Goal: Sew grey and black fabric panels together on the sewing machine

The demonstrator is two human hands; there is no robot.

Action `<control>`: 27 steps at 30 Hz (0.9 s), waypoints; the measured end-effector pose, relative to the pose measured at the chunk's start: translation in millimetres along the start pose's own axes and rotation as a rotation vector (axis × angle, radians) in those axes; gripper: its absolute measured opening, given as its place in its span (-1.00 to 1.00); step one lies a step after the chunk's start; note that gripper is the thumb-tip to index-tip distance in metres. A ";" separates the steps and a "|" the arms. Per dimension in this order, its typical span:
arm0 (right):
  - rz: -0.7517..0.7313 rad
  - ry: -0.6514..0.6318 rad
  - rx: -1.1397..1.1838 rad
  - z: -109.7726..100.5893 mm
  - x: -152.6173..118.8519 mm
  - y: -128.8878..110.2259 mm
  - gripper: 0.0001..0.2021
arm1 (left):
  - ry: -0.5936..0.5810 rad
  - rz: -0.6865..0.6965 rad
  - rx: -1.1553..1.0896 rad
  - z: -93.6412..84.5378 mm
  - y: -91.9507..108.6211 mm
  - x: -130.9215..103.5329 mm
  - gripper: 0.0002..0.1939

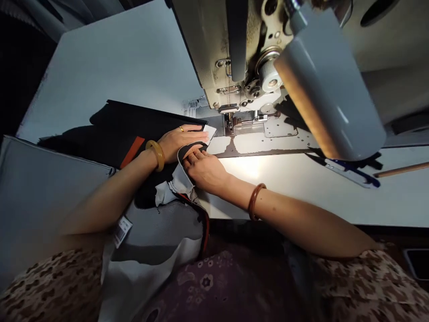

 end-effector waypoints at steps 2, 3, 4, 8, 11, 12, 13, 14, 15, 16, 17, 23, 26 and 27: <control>-0.023 0.004 -0.028 -2.6 -3.8 2.8 -0.66 | -0.028 -0.104 -0.020 2.8 -5.3 1.2 -0.67; -0.029 -0.002 -0.044 -3.5 -6.6 5.2 -0.66 | -0.033 -0.159 -0.024 4.1 -7.5 1.7 -0.66; -0.035 -0.012 -0.060 -4.2 -10.0 7.8 -0.66 | -0.026 -0.204 -0.020 4.6 -8.2 2.5 -0.67; -0.054 -0.029 -0.132 -9.1 -26.8 19.5 -0.63 | 0.058 -0.260 0.031 0.9 4.7 11.7 -0.68; -0.089 -0.011 -0.172 -14.0 -38.2 24.4 -0.63 | 0.073 -0.260 0.031 0.7 17.7 21.6 -0.69; -0.110 -0.012 -0.182 -14.8 -41.3 24.5 -0.64 | 0.068 -0.269 0.022 1.2 20.3 24.2 -0.70; -0.131 -0.019 -0.191 -15.2 -44.1 24.1 -0.64 | 0.064 -0.282 0.007 1.7 22.1 26.2 -0.71; -0.149 -0.029 -0.198 -15.4 -46.5 23.8 -0.64 | 0.061 -0.296 -0.011 2.1 23.4 27.6 -0.71; -0.155 -0.039 -0.202 -15.7 -48.5 24.1 -0.65 | 0.058 -0.309 -0.030 2.3 24.4 28.6 -0.71; -0.151 -0.048 -0.202 -16.4 -50.1 25.2 -0.64 | 0.056 -0.321 -0.047 2.4 25.2 29.3 -0.71; -0.138 -0.057 -0.200 -17.0 -51.4 26.8 -0.64 | 0.051 -0.335 -0.063 2.4 25.7 29.8 -0.70; -0.060 -0.085 -0.211 -19.6 -57.5 35.3 -0.65 | 0.002 -0.343 -0.100 -0.2 31.9 35.1 -0.67; -0.040 -0.084 -0.210 -20.5 -59.2 37.3 -0.66 | 0.005 -0.340 -0.109 -3.6 33.7 37.8 -0.65; -0.032 -0.084 -0.208 -20.8 -59.4 37.9 -0.66 | -0.001 -0.340 -0.109 -3.9 34.2 38.5 -0.64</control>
Point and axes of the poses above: each hand's wrist, its own x-axis towards the middle knuckle, its own z-axis out of the palm, y = z × x, the point moved 9 cm from there along x, towards the middle knuckle, and after that the axes turned 8 degrees about x, right-handed, at the moved point
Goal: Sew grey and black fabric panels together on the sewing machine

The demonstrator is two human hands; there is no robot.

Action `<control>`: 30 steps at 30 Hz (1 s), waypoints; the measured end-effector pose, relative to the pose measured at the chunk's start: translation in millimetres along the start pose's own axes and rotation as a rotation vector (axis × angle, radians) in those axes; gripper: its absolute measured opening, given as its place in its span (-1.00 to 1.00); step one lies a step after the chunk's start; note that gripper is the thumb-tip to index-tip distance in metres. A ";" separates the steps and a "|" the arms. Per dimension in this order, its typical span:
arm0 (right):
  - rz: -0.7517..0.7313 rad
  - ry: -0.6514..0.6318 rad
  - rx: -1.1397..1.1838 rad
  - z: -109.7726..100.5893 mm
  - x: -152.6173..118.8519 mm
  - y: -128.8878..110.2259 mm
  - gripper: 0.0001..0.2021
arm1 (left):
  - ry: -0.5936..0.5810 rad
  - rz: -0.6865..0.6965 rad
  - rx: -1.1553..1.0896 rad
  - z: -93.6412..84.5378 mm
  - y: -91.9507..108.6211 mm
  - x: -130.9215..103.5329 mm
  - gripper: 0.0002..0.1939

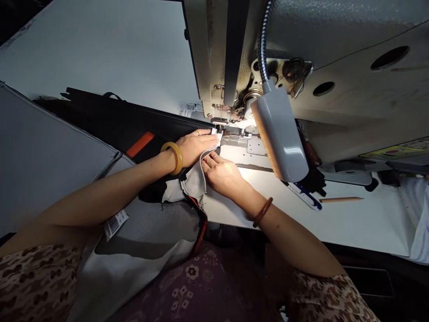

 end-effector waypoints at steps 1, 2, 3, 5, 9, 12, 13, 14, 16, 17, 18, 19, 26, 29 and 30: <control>0.009 -0.001 0.003 -0.2 -0.1 0.8 -0.66 | -0.009 0.004 0.005 0.1 1.0 0.3 -0.64; 0.020 -0.002 0.007 -0.5 -0.1 1.7 -0.67 | -0.018 0.009 0.010 0.3 1.9 0.4 -0.63; 0.027 -0.002 0.013 -1.0 0.0 2.3 -0.68 | -0.020 0.014 0.013 0.1 2.7 0.4 -0.63; 0.035 -0.005 0.034 -2.4 0.3 2.7 -0.69 | 0.001 0.023 0.020 -1.6 3.6 0.1 -0.64; 0.035 -0.032 0.056 -4.0 0.7 1.4 -0.71 | 0.057 0.048 0.065 -2.7 5.1 -0.9 -0.68; 0.030 -0.033 0.038 -4.4 0.6 0.0 -0.71 | 0.057 0.030 0.101 0.3 2.6 -1.2 -0.69; 0.030 -0.031 0.036 -4.1 0.5 -0.2 -0.70 | 0.053 0.025 0.111 1.2 1.9 -1.2 -0.69; 0.033 -0.032 0.036 -3.4 0.5 0.0 -0.70 | 0.051 0.026 0.120 1.8 1.6 -1.2 -0.69; 0.039 -0.031 0.041 -2.1 0.3 0.3 -0.69 | 0.051 0.041 0.134 2.1 2.3 -1.0 -0.69; 0.044 -0.025 0.046 -2.0 0.1 0.6 -0.68 | 0.052 0.051 0.141 1.9 2.9 -0.9 -0.70; 0.050 -0.016 0.051 -2.4 0.0 1.1 -0.68 | 0.055 0.062 0.151 1.6 3.6 -0.7 -0.70; 0.055 -0.007 0.055 -3.0 -0.1 1.5 -0.67 | 0.056 0.068 0.163 1.3 3.9 -0.5 -0.70; 0.063 -0.010 0.072 -4.0 0.6 1.9 -0.64 | 0.049 0.085 0.199 -0.4 5.5 1.0 -0.70; 0.069 -0.018 0.083 -4.4 1.1 1.8 -0.64 | 0.005 0.042 0.173 0.7 3.1 0.4 -0.68; 0.070 -0.018 0.085 -4.6 1.2 1.6 -0.65 | -0.007 0.027 0.165 0.9 2.3 0.1 -0.67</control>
Point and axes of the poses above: each hand's wrist, its own x-axis towards the middle knuckle, its own z-axis out of the palm, y = z × x, the point moved 9 cm from there along x, towards the middle knuckle, and after that the axes turned 8 degrees about x, right-handed, at the moved point
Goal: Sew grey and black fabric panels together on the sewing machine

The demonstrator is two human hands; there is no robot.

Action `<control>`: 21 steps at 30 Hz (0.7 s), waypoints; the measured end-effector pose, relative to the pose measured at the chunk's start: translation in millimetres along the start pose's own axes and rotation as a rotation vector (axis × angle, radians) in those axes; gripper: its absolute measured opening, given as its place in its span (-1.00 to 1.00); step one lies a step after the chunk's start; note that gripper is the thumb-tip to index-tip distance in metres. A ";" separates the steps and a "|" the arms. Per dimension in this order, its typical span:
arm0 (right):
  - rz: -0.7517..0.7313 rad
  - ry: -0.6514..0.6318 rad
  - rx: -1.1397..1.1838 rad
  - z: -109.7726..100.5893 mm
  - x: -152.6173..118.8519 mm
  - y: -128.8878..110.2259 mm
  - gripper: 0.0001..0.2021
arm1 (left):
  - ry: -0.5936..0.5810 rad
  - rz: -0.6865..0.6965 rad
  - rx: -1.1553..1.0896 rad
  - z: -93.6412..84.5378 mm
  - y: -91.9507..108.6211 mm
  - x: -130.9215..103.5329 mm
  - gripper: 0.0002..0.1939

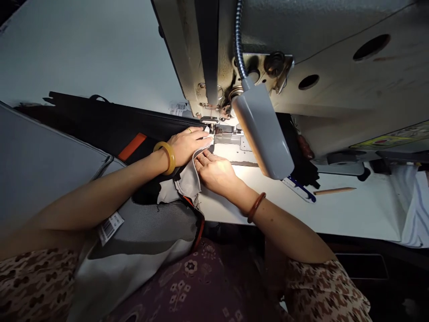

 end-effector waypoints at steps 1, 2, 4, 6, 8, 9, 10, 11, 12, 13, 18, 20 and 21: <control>-0.001 0.002 0.001 -0.2 0.1 -0.2 -0.65 | -0.011 -0.013 -0.007 0.3 -0.8 -0.2 -0.67; -0.004 0.008 0.001 -0.4 0.2 -0.5 -0.66 | -0.017 -0.021 -0.016 0.4 -1.2 -0.3 -0.66; -0.013 0.025 -0.006 -0.1 0.4 -1.0 -0.66 | -0.012 -0.024 -0.024 0.0 -1.3 0.5 -0.66; -0.025 0.044 -0.029 1.5 0.3 -1.7 -0.66 | 0.009 -0.014 0.000 -1.0 -0.7 2.0 -0.67; -0.048 0.080 -0.073 2.9 -0.6 -3.8 -0.64 | 0.055 0.016 0.058 -3.6 1.3 3.0 -0.68; -0.062 0.104 -0.098 3.2 -1.6 -5.5 -0.63 | 0.088 0.031 0.093 -5.7 2.1 2.7 -0.69; -0.077 0.129 -0.122 3.3 -3.0 -7.5 -0.62 | 0.121 0.044 0.124 -7.8 2.4 1.5 -0.69; -0.094 0.151 -0.142 3.5 -4.8 -10.0 -0.62 | 0.147 0.060 0.147 -9.2 2.6 -0.5 -0.70; -0.116 0.167 -0.157 3.8 -6.7 -13.1 -0.61 | 0.165 0.086 0.162 -9.8 3.2 -3.2 -0.70; -0.141 0.178 -0.165 4.1 -8.8 -16.4 -0.60 | 0.175 0.124 0.168 -9.4 4.4 -6.5 -0.71; -0.180 0.172 -0.107 2.3 -13.7 -24.0 -0.63 | 0.285 0.375 0.111 -9.0 13.8 -25.5 -0.65; -0.156 0.146 -0.073 1.9 -12.6 -22.1 -0.65 | 0.357 0.396 0.080 -10.8 13.6 -28.6 -0.63; -0.146 0.132 -0.062 2.2 -11.9 -21.2 -0.66 | 0.382 0.398 0.067 -11.1 13.6 -29.0 -0.62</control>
Point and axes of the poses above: each hand's wrist, its own x-axis towards the middle knuckle, its own z-axis out of the palm, y = z × x, the point moved 9 cm from there along x, towards the middle knuckle, and after that the axes turned 8 degrees about x, right-handed, at the moved point
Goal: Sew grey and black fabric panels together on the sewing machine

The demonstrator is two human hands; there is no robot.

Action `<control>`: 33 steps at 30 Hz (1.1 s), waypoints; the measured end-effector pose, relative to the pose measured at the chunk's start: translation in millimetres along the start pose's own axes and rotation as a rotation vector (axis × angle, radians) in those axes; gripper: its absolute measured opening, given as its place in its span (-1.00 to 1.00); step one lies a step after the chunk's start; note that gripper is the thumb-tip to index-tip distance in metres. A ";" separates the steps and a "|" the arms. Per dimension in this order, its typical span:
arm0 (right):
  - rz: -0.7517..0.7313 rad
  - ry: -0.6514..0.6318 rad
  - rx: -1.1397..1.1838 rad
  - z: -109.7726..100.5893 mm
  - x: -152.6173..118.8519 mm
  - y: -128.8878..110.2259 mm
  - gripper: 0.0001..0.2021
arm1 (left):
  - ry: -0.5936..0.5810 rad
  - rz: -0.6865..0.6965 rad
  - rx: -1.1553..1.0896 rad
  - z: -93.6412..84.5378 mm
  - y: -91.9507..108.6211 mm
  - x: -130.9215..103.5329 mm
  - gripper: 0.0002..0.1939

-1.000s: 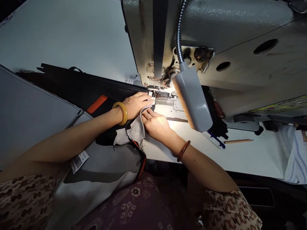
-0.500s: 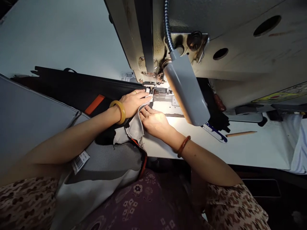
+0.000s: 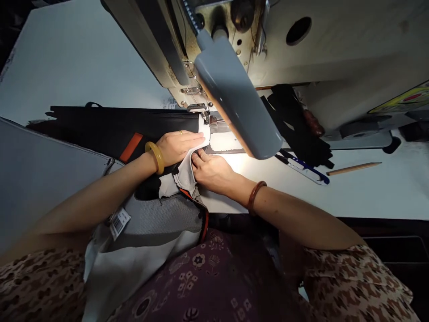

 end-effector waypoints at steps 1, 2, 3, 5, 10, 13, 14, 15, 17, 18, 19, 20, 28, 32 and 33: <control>0.008 -0.008 0.009 0.2 0.5 0.9 -0.67 | 0.018 -0.001 -0.006 0.1 0.4 0.1 -0.61; 0.010 -0.013 0.018 0.5 0.8 1.2 -0.68 | 0.027 -0.003 -0.009 0.5 0.8 0.5 -0.61; 0.012 -0.011 0.026 0.4 0.9 1.5 -0.68 | 0.029 -0.009 -0.010 1.1 0.9 0.9 -0.61; 0.011 0.007 0.041 -0.3 0.6 1.5 -0.69 | 0.017 -0.030 -0.011 2.6 -0.1 1.5 -0.61; 0.013 0.028 0.074 0.6 0.7 2.3 -0.69 | -0.017 -0.053 -0.038 6.4 -3.4 1.7 -0.62; 0.021 0.029 0.087 1.9 3.4 5.6 -0.71 | 0.020 -0.052 -0.052 4.7 -7.5 3.6 -0.62; 0.028 0.028 0.087 2.4 4.6 7.4 -0.72 | 0.019 -0.054 -0.053 5.1 -9.6 4.8 -0.62; 0.040 0.022 0.086 3.2 5.8 9.7 -0.73 | 0.005 -0.056 -0.051 6.5 -11.8 6.1 -0.62; 0.072 0.004 0.087 5.1 7.9 15.1 -0.74 | -0.048 -0.056 -0.032 11.0 -15.9 9.2 -0.63; 0.083 -0.002 0.090 5.7 8.8 17.4 -0.75 | -0.078 -0.058 -0.015 13.2 -18.0 10.8 -0.64; 0.093 -0.004 0.094 5.8 9.7 19.7 -0.74 | -0.105 -0.060 0.005 15.0 -19.7 12.7 -0.66; 0.102 -0.004 0.099 5.6 10.4 22.1 -0.74 | -0.131 -0.066 0.024 16.6 -21.5 14.8 -0.67; 0.175 -0.089 0.144 10.7 10.1 36.9 -0.73 | -0.274 -0.107 0.133 19.5 -21.3 23.1 -0.67; 0.177 -0.175 0.155 12.1 9.3 34.9 -0.77 | -0.226 0.007 0.056 14.8 -12.1 10.3 -0.59; 0.178 -0.190 0.149 11.4 9.5 34.5 -0.77 | -0.199 0.009 0.038 13.3 -13.3 7.4 -0.57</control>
Point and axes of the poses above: each hand's wrist, its own x-axis towards the middle knuckle, its own z-axis out of the palm, y = z × x, the point moved 9 cm from there along x, towards the middle knuckle, and after that the axes turned 8 degrees about x, right-handed, at the moved point
